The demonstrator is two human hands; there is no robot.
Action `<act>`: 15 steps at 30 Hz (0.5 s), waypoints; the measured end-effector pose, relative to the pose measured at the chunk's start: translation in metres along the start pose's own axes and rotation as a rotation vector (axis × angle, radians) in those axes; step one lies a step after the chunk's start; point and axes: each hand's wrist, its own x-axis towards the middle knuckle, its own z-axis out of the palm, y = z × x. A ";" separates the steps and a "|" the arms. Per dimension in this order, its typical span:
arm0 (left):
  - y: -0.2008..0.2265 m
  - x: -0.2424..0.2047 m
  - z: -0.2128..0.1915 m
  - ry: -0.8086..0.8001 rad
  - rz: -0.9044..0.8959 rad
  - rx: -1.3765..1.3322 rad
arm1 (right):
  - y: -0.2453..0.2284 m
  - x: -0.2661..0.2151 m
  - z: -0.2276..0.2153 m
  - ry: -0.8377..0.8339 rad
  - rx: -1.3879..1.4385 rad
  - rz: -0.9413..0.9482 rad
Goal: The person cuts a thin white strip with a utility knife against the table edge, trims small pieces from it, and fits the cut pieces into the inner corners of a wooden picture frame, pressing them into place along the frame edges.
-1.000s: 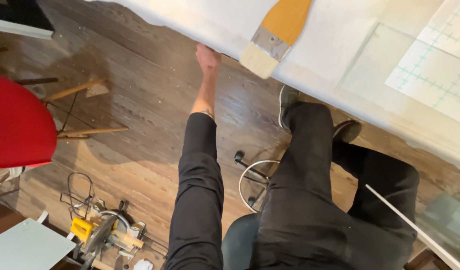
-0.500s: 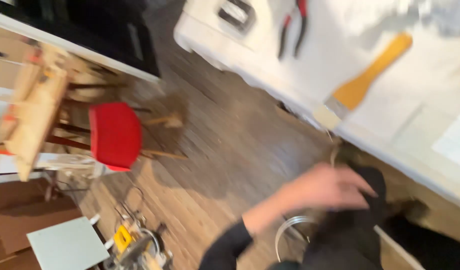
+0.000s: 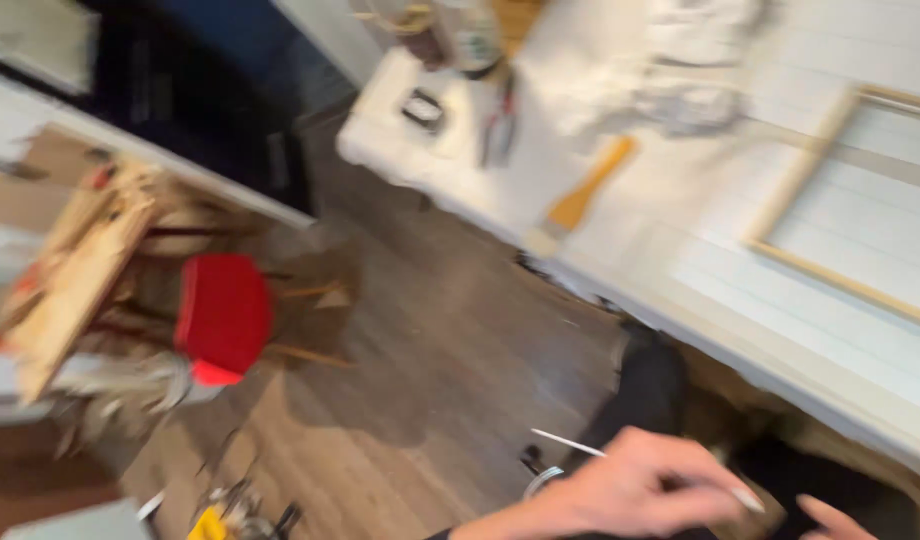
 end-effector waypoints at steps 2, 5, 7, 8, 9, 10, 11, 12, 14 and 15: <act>0.008 0.009 0.007 0.025 -0.018 -0.164 | 0.073 -0.003 0.101 0.087 -0.009 -0.068; 0.008 0.012 0.027 0.068 -0.076 -0.349 | 0.149 0.011 0.256 0.255 -0.156 -0.194; 0.008 0.025 0.026 0.073 -0.052 -0.356 | 0.174 0.031 0.276 0.300 -0.319 -0.258; 0.009 0.026 0.029 0.086 -0.030 -0.348 | 0.201 0.020 0.264 0.375 -0.288 -0.332; 0.010 0.025 0.031 0.099 -0.008 -0.339 | 0.230 0.010 0.251 0.448 -0.255 -0.406; 0.012 0.019 0.037 0.103 -0.010 -0.346 | 0.232 -0.012 0.230 0.454 -0.257 -0.401; 0.014 0.012 0.043 0.115 0.006 -0.345 | 0.234 -0.033 0.209 0.658 -0.139 -0.164; 0.017 0.014 0.041 0.136 0.046 -0.324 | 0.223 -0.035 0.173 0.849 -0.043 0.061; 0.023 0.015 0.033 0.145 0.078 -0.308 | 0.184 0.004 0.222 1.015 -0.389 0.027; 0.024 0.013 0.033 0.141 0.090 -0.306 | 0.172 0.015 0.251 1.205 -0.736 0.014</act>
